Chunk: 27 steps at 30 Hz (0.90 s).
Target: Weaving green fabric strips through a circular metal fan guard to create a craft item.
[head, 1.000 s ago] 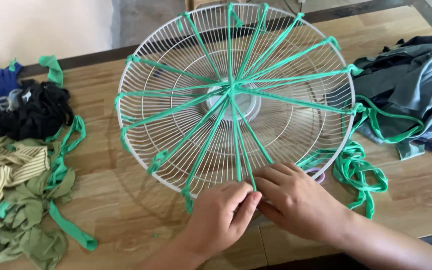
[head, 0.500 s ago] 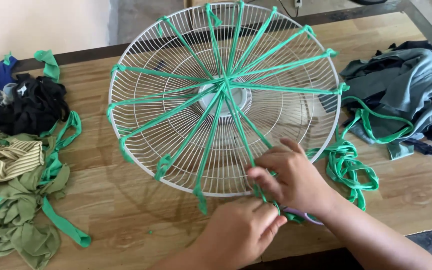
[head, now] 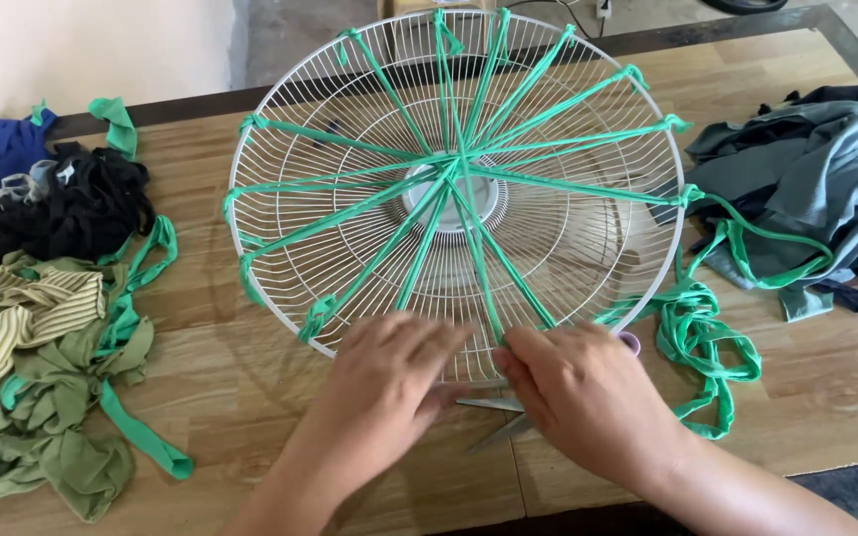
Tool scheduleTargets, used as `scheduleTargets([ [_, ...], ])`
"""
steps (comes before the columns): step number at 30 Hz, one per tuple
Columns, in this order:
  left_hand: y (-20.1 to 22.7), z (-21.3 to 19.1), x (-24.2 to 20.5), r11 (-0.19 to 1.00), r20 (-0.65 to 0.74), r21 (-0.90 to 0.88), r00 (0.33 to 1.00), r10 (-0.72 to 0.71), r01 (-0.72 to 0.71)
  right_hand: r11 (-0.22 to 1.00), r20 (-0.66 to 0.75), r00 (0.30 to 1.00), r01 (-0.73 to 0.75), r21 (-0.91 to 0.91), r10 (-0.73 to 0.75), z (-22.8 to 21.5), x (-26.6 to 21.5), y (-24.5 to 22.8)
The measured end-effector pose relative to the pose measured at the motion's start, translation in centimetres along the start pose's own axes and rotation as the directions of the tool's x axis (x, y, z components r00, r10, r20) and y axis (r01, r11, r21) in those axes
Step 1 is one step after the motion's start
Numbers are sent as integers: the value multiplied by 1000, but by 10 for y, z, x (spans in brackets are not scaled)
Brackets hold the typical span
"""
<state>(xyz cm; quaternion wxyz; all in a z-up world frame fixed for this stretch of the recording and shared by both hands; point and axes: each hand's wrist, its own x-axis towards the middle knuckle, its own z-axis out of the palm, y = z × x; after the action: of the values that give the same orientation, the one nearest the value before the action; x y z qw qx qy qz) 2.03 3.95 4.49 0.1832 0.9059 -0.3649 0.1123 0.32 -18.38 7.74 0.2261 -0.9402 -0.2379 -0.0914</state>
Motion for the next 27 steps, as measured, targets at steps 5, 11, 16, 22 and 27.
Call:
scheduleTargets([
  [5, 8, 21, -5, 982, 56, -183, 998, -28, 38, 942, 204, 961, -233, 240, 185, 20, -17, -4],
  [11, 18, 19, 3, 966, -18, -251, 998, -63, 57, 883, 252, 902, -408, 233, 350, 28, -33, 5],
  [16, 18, 1, 15, 953, -91, -293, 989, -113, 82, 818, 279, 875, -473, 327, 395, 35, -37, 16],
  [22, 19, -11, 16, 968, -133, -242, 985, -106, 71, 707, 347, 851, -523, 477, 395, 38, -42, 25],
  [27, 25, 6, 7, 992, 37, -123, 999, -35, 40, 951, 183, 953, -271, 147, 243, 41, -49, 26],
])
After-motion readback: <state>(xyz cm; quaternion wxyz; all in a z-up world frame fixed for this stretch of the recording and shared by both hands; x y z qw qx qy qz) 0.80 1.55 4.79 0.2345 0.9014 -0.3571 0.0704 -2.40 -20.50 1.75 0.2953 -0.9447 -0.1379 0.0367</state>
